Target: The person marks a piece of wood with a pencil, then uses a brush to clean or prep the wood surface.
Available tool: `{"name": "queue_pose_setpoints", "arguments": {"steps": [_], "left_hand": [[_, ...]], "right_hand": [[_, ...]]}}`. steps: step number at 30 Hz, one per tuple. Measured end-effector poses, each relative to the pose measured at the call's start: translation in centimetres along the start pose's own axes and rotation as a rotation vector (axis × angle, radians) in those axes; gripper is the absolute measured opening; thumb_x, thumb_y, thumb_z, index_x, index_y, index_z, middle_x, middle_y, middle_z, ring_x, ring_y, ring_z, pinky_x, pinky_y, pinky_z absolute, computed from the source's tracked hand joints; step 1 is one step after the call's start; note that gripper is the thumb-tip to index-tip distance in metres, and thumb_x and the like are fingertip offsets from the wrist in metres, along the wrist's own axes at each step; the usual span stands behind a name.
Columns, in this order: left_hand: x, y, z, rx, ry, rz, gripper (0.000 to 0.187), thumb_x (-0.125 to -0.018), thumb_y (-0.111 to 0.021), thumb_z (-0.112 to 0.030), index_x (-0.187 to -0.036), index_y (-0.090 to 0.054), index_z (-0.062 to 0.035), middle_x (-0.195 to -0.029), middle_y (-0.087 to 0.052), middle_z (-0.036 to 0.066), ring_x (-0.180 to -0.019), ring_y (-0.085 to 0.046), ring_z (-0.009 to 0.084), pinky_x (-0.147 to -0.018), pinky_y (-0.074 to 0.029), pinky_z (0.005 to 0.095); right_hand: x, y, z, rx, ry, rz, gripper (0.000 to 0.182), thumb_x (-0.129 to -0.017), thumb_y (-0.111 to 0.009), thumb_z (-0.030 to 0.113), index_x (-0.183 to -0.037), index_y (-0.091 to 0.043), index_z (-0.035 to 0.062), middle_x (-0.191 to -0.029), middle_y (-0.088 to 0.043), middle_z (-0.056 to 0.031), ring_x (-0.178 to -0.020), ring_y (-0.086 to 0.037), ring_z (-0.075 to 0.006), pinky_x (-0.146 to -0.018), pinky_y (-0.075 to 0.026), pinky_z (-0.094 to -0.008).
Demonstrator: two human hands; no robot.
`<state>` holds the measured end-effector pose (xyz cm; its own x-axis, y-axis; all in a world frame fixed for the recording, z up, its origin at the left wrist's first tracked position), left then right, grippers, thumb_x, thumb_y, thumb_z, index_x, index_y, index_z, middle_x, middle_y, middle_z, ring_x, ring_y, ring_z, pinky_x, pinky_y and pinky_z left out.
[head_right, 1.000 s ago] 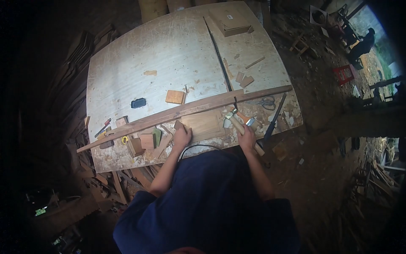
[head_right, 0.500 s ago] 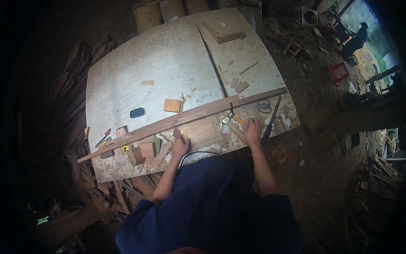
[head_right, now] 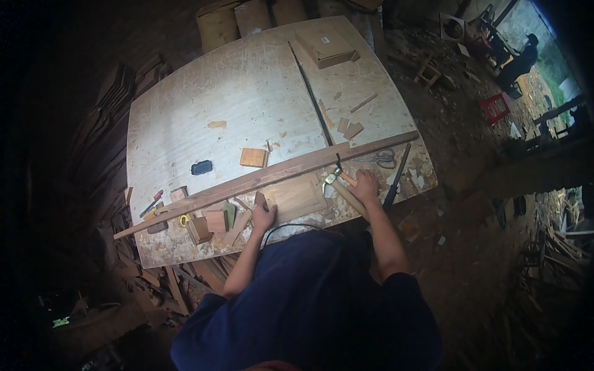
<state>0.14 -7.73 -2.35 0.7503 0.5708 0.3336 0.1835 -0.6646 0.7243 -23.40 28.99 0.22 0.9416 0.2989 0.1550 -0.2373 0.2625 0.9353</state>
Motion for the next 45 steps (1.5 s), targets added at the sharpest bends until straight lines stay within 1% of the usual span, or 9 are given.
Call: {"name": "queue_pose_setpoints", "arguments": {"steps": [10,13,17,21,26,29,32,35,45], "left_hand": [[-1.2,-1.4,3.2,0.191,0.056,-0.03,0.042,-0.088,-0.08,-0.039,-0.088,-0.067,0.001,-0.074,-0.069,0.018,-0.07,-0.069,0.0281,-0.07,-0.055,0.0436],[-1.2,-1.2,3.0,0.155,0.099,-0.018,0.055,-0.094,-0.071,-0.052,-0.085,-0.069,0.0026,-0.077,-0.07,0.022,-0.073,-0.07,0.0313,-0.073,-0.054,0.0443],[-1.0,-2.2,1.7,0.363,-0.054,-0.034,0.057,-0.101,-0.065,-0.051,-0.109,-0.074,0.0048,-0.086,-0.075,0.021,-0.08,-0.072,0.0287,-0.075,-0.054,0.042],[0.8,-0.9,-3.0,0.561,-0.112,0.128,0.046,-0.106,-0.061,-0.04,-0.112,-0.073,0.0035,-0.089,-0.076,0.016,-0.081,-0.07,0.0178,-0.075,-0.054,0.037],[1.9,0.9,-6.3,0.414,-0.136,0.138,0.04,-0.103,-0.063,-0.036,-0.113,-0.073,0.0016,-0.082,-0.073,0.016,-0.071,-0.068,0.0246,-0.07,-0.053,0.0398],[2.4,2.2,-6.8,0.304,-0.11,0.122,0.039,-0.101,-0.064,-0.035,-0.112,-0.073,0.0016,-0.081,-0.072,0.023,-0.072,-0.071,0.0357,-0.069,-0.054,0.0449],[3.6,4.7,-9.2,0.289,-0.179,0.046,0.035,-0.101,-0.063,-0.033,-0.108,-0.073,0.0003,-0.086,-0.073,0.026,-0.083,-0.073,0.0418,-0.075,-0.056,0.0492],[3.7,5.4,-9.6,0.201,-0.197,0.035,0.039,-0.1,-0.062,-0.033,-0.103,-0.073,0.0047,-0.089,-0.072,0.032,-0.09,-0.073,0.0472,-0.081,-0.056,0.0537],[3.6,4.6,-10.3,0.117,-0.287,-0.047,0.05,-0.1,-0.059,-0.036,-0.091,-0.07,0.012,-0.082,-0.068,0.037,-0.081,-0.07,0.0535,-0.077,-0.056,0.058]], "right_hand": [[-2.7,4.2,-1.2,0.257,0.0,-0.179,0.027,-0.083,-0.078,0.014,-0.108,-0.077,0.005,-0.11,-0.066,-0.0183,-0.105,-0.067,-0.0373,-0.093,-0.055,-0.049],[-1.5,8.2,1.3,-0.059,0.062,-0.332,0.02,-0.088,-0.075,0.012,-0.104,-0.071,0.0,-0.105,-0.066,-0.019,-0.097,-0.067,-0.0387,-0.087,-0.054,-0.0486],[-0.1,8.3,7.1,-0.482,0.264,-0.389,0.014,-0.091,-0.073,0.01,-0.097,-0.066,-0.0008,-0.098,-0.066,-0.0176,-0.093,-0.067,-0.0381,-0.081,-0.052,-0.0461],[3.2,7.6,16.2,-0.782,0.327,-0.117,0.02,-0.099,-0.066,0.015,-0.112,-0.073,0.0013,-0.106,-0.073,-0.0192,-0.102,-0.07,-0.0398,-0.091,-0.054,-0.043],[6.8,1.6,20.7,-0.911,0.391,0.247,0.026,-0.101,-0.067,0.015,-0.123,-0.073,0.0024,-0.121,-0.076,-0.0156,-0.111,-0.072,-0.0236,-0.097,-0.054,-0.0347],[3.9,-4.6,16.6,-0.91,0.199,0.284,0.024,-0.102,-0.066,0.014,-0.122,-0.073,0.0023,-0.13,-0.073,-0.0147,-0.117,-0.07,-0.0216,-0.1,-0.052,-0.0339],[7.5,-0.9,21.2,-1.015,0.458,0.27,0.027,-0.105,-0.063,0.018,-0.125,-0.073,0.0038,-0.136,-0.071,-0.0149,-0.124,-0.068,-0.0234,-0.104,-0.05,-0.0346],[7.8,0.8,22.4,-1.132,0.371,0.38,0.027,-0.106,-0.061,0.017,-0.127,-0.072,0.0031,-0.133,-0.071,-0.0131,-0.122,-0.066,-0.0211,-0.105,-0.049,-0.0329],[6.4,0.6,22.2,-1.147,0.411,0.374,0.029,-0.108,-0.057,0.015,-0.131,-0.069,0.0029,-0.136,-0.07,-0.0107,-0.128,-0.062,-0.0195,-0.111,-0.044,-0.0327]]}}
Point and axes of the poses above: each hand's wrist, its own x-axis away from the middle knuckle, its own y-axis out of the back of the hand, z = x × y, the point moved 8 cm from there along -x, towards the middle knuckle
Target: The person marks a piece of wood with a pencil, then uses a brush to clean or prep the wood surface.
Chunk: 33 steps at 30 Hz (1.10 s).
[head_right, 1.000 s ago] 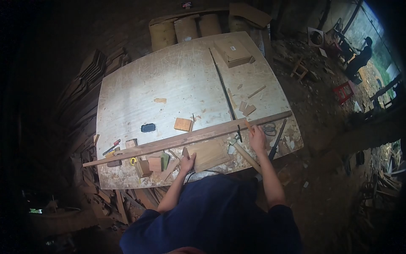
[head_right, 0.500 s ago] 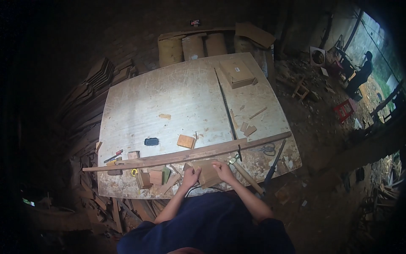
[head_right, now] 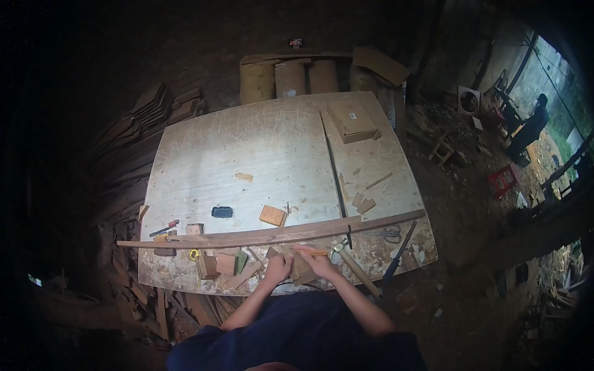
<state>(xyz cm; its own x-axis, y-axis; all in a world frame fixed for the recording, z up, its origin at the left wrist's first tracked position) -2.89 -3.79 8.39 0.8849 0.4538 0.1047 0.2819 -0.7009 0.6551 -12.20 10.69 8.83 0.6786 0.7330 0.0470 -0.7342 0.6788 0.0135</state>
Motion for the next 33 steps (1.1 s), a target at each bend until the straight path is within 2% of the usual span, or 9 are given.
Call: {"name": "queue_pose_setpoints", "arguments": {"steps": [4,10,13,16,19,22,25,28,33], "left_hand": [[0.5,0.6,-1.9,-0.067,0.029,0.038,0.052,-0.1,-0.057,-0.038,-0.088,-0.072,0.0103,-0.082,-0.068,0.036,-0.081,-0.07,0.0526,-0.077,-0.056,0.0585],[-0.2,0.8,-2.6,-0.106,-0.008,0.027,0.054,-0.1,-0.06,-0.039,-0.082,-0.07,0.01,-0.076,-0.067,0.035,-0.076,-0.07,0.0512,-0.075,-0.056,0.0581],[-0.1,0.5,-2.5,-0.106,-0.009,0.014,0.055,-0.099,-0.062,-0.04,-0.08,-0.069,0.0107,-0.073,-0.066,0.035,-0.074,-0.07,0.0508,-0.074,-0.056,0.0579],[-0.3,0.6,-2.6,-0.113,0.0,-0.006,0.054,-0.099,-0.062,-0.04,-0.081,-0.07,0.0106,-0.074,-0.066,0.035,-0.075,-0.07,0.0508,-0.074,-0.056,0.0579],[-0.4,0.2,-2.1,-0.112,-0.009,-0.021,0.052,-0.1,-0.061,-0.038,-0.084,-0.07,0.0103,-0.075,-0.067,0.035,-0.076,-0.07,0.051,-0.075,-0.056,0.058],[-0.4,0.1,-2.6,-0.094,-0.024,-0.018,0.05,-0.101,-0.056,-0.036,-0.085,-0.071,0.0089,-0.078,-0.068,0.034,-0.077,-0.07,0.0513,-0.076,-0.056,0.0583],[-1.0,-0.5,-3.0,-0.097,-0.027,-0.013,0.049,-0.102,-0.054,-0.035,-0.085,-0.072,0.0075,-0.079,-0.068,0.034,-0.077,-0.069,0.0512,-0.076,-0.055,0.0585],[-0.8,-1.1,-2.3,-0.084,-0.029,-0.028,0.044,-0.102,-0.055,-0.034,-0.089,-0.071,0.0056,-0.079,-0.068,0.032,-0.077,-0.069,0.0499,-0.075,-0.055,0.0574],[-0.8,-0.1,-4.2,-0.094,-0.041,-0.065,0.044,-0.102,-0.055,-0.035,-0.09,-0.073,0.0036,-0.076,-0.068,0.03,-0.073,-0.07,0.0481,-0.072,-0.056,0.0567]], "right_hand": [[-0.7,3.1,-6.7,0.275,-0.164,-0.114,0.028,-0.107,-0.057,0.016,-0.127,-0.071,0.0013,-0.131,-0.072,-0.0107,-0.123,-0.065,-0.0208,-0.106,-0.049,-0.034],[-0.7,2.7,-1.2,-0.16,-0.033,-0.031,0.028,-0.105,-0.061,0.018,-0.122,-0.073,-0.0005,-0.121,-0.075,-0.0135,-0.115,-0.07,-0.0217,-0.099,-0.052,-0.034],[-0.6,4.9,-4.8,0.267,-0.261,-0.057,0.025,-0.106,-0.061,0.016,-0.122,-0.073,0.001,-0.123,-0.074,-0.0107,-0.114,-0.067,-0.0174,-0.1,-0.05,-0.0307],[0.3,2.4,-0.5,0.38,-0.12,-0.02,0.027,-0.104,-0.063,0.017,-0.121,-0.073,-0.0006,-0.118,-0.076,-0.0155,-0.112,-0.071,-0.0235,-0.096,-0.054,-0.0336],[0.4,2.2,1.3,-0.096,-0.071,-0.017,0.026,-0.102,-0.065,0.018,-0.119,-0.075,0.0021,-0.117,-0.076,-0.0177,-0.113,-0.072,-0.0286,-0.096,-0.054,-0.0363],[-0.3,5.3,-9.1,0.284,-0.11,-0.08,0.027,-0.104,-0.063,0.018,-0.123,-0.073,0.0036,-0.117,-0.076,-0.0135,-0.111,-0.071,-0.0243,-0.097,-0.053,-0.0342],[0.7,3.5,-5.8,0.311,-0.058,-0.114,0.028,-0.105,-0.061,0.02,-0.125,-0.072,0.0032,-0.117,-0.076,-0.0113,-0.11,-0.07,-0.0201,-0.097,-0.052,-0.0321],[1.4,2.5,1.8,-0.138,-0.04,-0.141,0.027,-0.104,-0.062,0.019,-0.123,-0.073,0.0033,-0.117,-0.076,-0.0122,-0.111,-0.071,-0.02,-0.096,-0.053,-0.0318],[1.3,4.7,-8.3,0.274,-0.204,-0.149,0.028,-0.105,-0.062,0.019,-0.123,-0.073,0.0015,-0.116,-0.077,-0.0142,-0.108,-0.072,-0.0207,-0.092,-0.054,-0.0327]]}}
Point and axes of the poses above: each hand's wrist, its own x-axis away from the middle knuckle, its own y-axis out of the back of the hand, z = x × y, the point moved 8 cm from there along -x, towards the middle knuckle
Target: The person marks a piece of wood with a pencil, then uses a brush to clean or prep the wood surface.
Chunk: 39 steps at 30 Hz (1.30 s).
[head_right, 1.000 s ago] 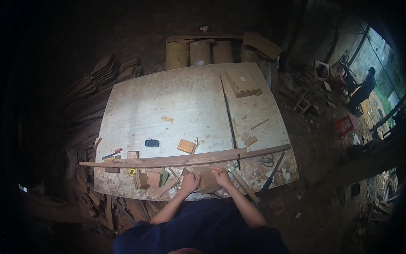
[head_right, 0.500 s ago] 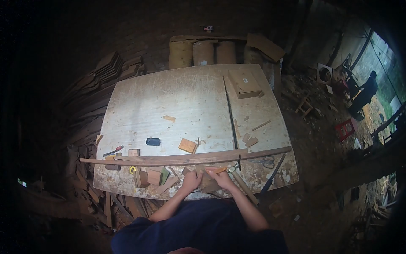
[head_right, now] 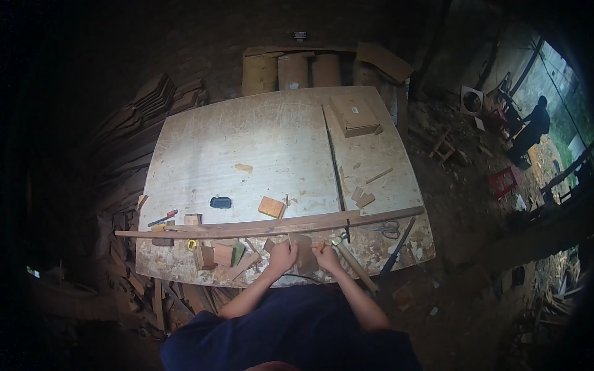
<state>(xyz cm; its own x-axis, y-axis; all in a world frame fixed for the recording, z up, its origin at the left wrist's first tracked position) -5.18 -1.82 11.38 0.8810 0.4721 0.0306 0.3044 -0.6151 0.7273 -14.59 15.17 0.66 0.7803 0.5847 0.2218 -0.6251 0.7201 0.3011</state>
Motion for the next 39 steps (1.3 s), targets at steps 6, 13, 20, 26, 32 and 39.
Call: {"name": "queue_pose_setpoints", "arguments": {"steps": [6,13,20,26,32,39], "left_hand": [[-0.4,1.7,-0.1,-0.122,0.017,-0.017,0.05,-0.102,-0.053,-0.041,-0.088,-0.075,0.0023,-0.074,-0.07,0.03,-0.071,-0.071,0.0476,-0.07,-0.058,0.0567],[0.0,2.1,-0.9,-0.077,0.125,-0.004,0.049,-0.104,-0.052,-0.039,-0.126,-0.062,0.0024,-0.085,-0.071,0.033,-0.08,-0.071,0.0507,-0.076,-0.057,0.0584],[-0.6,-2.1,1.7,0.18,0.0,0.06,0.045,-0.109,-0.043,-0.032,-0.135,-0.051,0.0035,-0.094,-0.069,0.037,-0.09,-0.067,0.0569,-0.081,-0.052,0.0637],[-1.7,-3.0,2.5,0.201,0.03,0.047,0.045,-0.111,-0.038,-0.035,-0.133,-0.053,0.0022,-0.095,-0.068,0.038,-0.091,-0.066,0.0584,-0.084,-0.05,0.0652],[-1.7,-1.9,-0.4,0.15,0.098,0.116,0.052,-0.111,-0.037,-0.043,-0.135,-0.052,0.0001,-0.096,-0.069,0.038,-0.093,-0.066,0.0578,-0.083,-0.05,0.0645],[-2.5,-1.4,-1.2,0.187,0.105,0.174,0.057,-0.112,-0.033,-0.049,-0.138,-0.054,-0.003,-0.106,-0.068,0.038,-0.104,-0.064,0.0573,-0.092,-0.05,0.0613]], "right_hand": [[2.8,-0.3,7.2,-0.535,0.043,-0.008,0.026,-0.102,-0.063,0.017,-0.12,-0.074,0.0017,-0.113,-0.077,-0.0153,-0.108,-0.073,-0.0254,-0.093,-0.054,-0.0351],[4.2,-1.7,5.5,-0.305,0.058,-0.002,0.024,-0.106,-0.06,0.014,-0.123,-0.072,0.0027,-0.134,-0.07,-0.0147,-0.113,-0.07,-0.0219,-0.094,-0.054,-0.034],[2.2,-2.2,-0.4,-0.096,-0.228,0.17,0.024,-0.107,-0.061,0.015,-0.126,-0.069,0.0018,-0.128,-0.07,-0.01,-0.09,-0.064,-0.008,-0.07,-0.052,-0.0247],[2.5,0.7,7.9,-0.519,0.008,-0.028,0.019,-0.105,-0.061,0.012,-0.117,-0.072,-0.0003,-0.121,-0.073,-0.01,-0.103,-0.066,-0.0113,-0.081,-0.054,-0.0249],[1.9,-0.7,5.0,-0.343,-0.124,0.064,0.02,-0.106,-0.06,0.012,-0.117,-0.071,0.0,-0.129,-0.07,-0.0108,-0.105,-0.063,-0.0148,-0.088,-0.049,-0.0283],[-1.6,-0.6,3.2,-0.341,0.08,0.031,0.018,-0.108,-0.059,0.015,-0.116,-0.071,0.0046,-0.128,-0.071,-0.005,-0.093,-0.059,-0.0068,-0.077,-0.046,-0.0222]]}}
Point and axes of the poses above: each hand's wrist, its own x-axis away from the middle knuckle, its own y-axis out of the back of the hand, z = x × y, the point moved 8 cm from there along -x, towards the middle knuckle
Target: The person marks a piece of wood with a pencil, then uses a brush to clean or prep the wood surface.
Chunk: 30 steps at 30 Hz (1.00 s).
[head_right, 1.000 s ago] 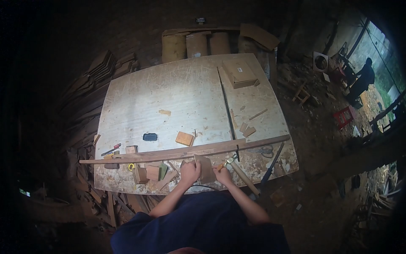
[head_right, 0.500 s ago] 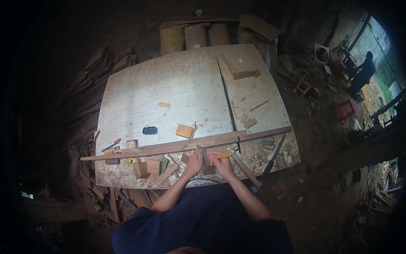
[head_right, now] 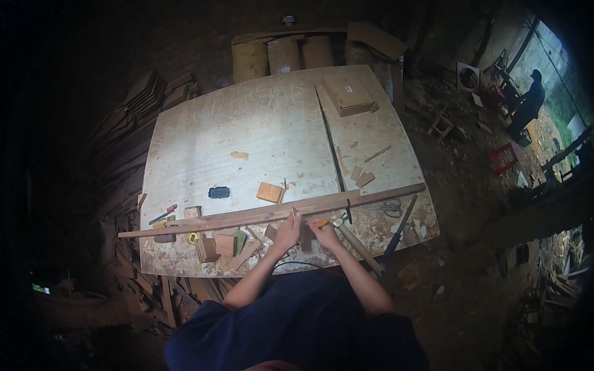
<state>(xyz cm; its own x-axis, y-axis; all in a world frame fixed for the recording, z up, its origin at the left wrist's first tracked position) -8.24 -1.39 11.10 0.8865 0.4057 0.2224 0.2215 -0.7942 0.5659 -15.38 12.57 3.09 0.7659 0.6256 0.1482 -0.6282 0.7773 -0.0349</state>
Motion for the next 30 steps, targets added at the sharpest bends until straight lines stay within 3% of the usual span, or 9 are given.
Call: {"name": "queue_pose_setpoints", "arguments": {"steps": [5,9,15,18,21,22,25,28,30], "left_hand": [[0.2,0.3,0.0,0.001,-0.017,-0.019,0.056,-0.111,-0.034,-0.049,-0.144,-0.049,-0.0049,-0.1,-0.069,0.039,-0.1,-0.065,0.0579,-0.088,-0.05,0.063],[0.3,0.3,-0.7,-0.021,0.005,0.003,0.057,-0.111,-0.036,-0.049,-0.144,-0.05,-0.0053,-0.1,-0.069,0.038,-0.099,-0.066,0.0569,-0.087,-0.05,0.0625],[0.1,0.3,-0.6,-0.018,-0.007,-0.015,0.062,-0.109,-0.038,-0.05,-0.149,-0.048,-0.0037,-0.098,-0.07,0.037,-0.096,-0.068,0.0555,-0.086,-0.052,0.0614],[-0.2,0.1,-0.7,-0.037,0.004,-0.006,0.063,-0.109,-0.039,-0.05,-0.15,-0.048,-0.003,-0.098,-0.07,0.037,-0.096,-0.068,0.0551,-0.086,-0.052,0.0608],[0.0,0.1,-1.0,-0.057,0.021,-0.002,0.063,-0.109,-0.04,-0.05,-0.15,-0.049,-0.0023,-0.098,-0.07,0.036,-0.097,-0.068,0.0546,-0.086,-0.053,0.0601],[0.0,0.3,-1.1,-0.061,0.015,-0.01,0.064,-0.109,-0.04,-0.05,-0.15,-0.049,-0.0017,-0.098,-0.07,0.036,-0.097,-0.068,0.0544,-0.086,-0.053,0.0599],[-0.2,0.2,-0.9,-0.039,-0.003,-0.021,0.064,-0.109,-0.04,-0.05,-0.148,-0.051,-0.0007,-0.097,-0.071,0.036,-0.096,-0.069,0.0536,-0.085,-0.053,0.0597],[0.0,0.1,-1.2,-0.058,0.003,-0.015,0.062,-0.109,-0.041,-0.049,-0.145,-0.053,0.0002,-0.095,-0.071,0.035,-0.094,-0.069,0.0527,-0.085,-0.053,0.0595],[-0.5,-0.1,-1.4,-0.073,-0.014,-0.015,0.061,-0.109,-0.041,-0.049,-0.144,-0.053,-0.0004,-0.094,-0.071,0.034,-0.094,-0.069,0.0523,-0.084,-0.053,0.0594]], "right_hand": [[0.1,-0.4,7.3,-0.412,-0.04,-0.03,0.019,-0.109,-0.058,0.016,-0.114,-0.072,0.0044,-0.126,-0.07,-0.0064,-0.106,-0.063,-0.0088,-0.088,-0.049,-0.022],[-2.2,0.4,-1.9,0.193,-0.167,0.068,0.022,-0.111,-0.056,0.02,-0.125,-0.065,0.0058,-0.122,-0.07,-0.0057,-0.103,-0.065,-0.0087,-0.084,-0.053,-0.0233],[-0.4,0.8,6.9,-0.541,-0.092,-0.115,0.02,-0.108,-0.059,0.016,-0.116,-0.069,0.0009,-0.107,-0.072,-0.0058,-0.098,-0.065,-0.0093,-0.084,-0.052,-0.0252],[-1.7,2.3,1.1,-0.244,-0.264,-0.124,0.019,-0.108,-0.058,0.015,-0.115,-0.069,0.0006,-0.11,-0.072,-0.0071,-0.099,-0.066,-0.0094,-0.083,-0.052,-0.0239],[-1.5,0.4,2.0,0.004,-0.123,-0.064,0.019,-0.109,-0.057,0.015,-0.115,-0.069,0.0015,-0.109,-0.071,-0.0064,-0.097,-0.065,-0.0084,-0.08,-0.052,-0.0232],[-0.6,0.1,6.8,-0.139,0.076,-0.148,0.019,-0.108,-0.059,0.016,-0.113,-0.07,0.002,-0.101,-0.069,-0.0031,-0.086,-0.062,-0.0063,-0.072,-0.048,-0.0213],[-0.5,0.2,4.8,-0.596,-0.081,-0.183,0.019,-0.108,-0.059,0.016,-0.114,-0.071,0.0018,-0.098,-0.069,-0.0019,-0.087,-0.06,-0.0056,-0.074,-0.047,-0.0213],[-1.4,0.5,-4.5,-0.106,-0.221,-0.137,0.021,-0.109,-0.058,0.016,-0.115,-0.069,-0.0002,-0.104,-0.071,-0.0043,-0.097,-0.064,-0.0065,-0.083,-0.05,-0.0218],[-2.1,0.5,-1.2,-0.163,-0.076,-0.158,0.021,-0.109,-0.058,0.016,-0.116,-0.069,-0.0003,-0.108,-0.072,-0.0056,-0.102,-0.065,-0.0082,-0.088,-0.05,-0.0239]]}}
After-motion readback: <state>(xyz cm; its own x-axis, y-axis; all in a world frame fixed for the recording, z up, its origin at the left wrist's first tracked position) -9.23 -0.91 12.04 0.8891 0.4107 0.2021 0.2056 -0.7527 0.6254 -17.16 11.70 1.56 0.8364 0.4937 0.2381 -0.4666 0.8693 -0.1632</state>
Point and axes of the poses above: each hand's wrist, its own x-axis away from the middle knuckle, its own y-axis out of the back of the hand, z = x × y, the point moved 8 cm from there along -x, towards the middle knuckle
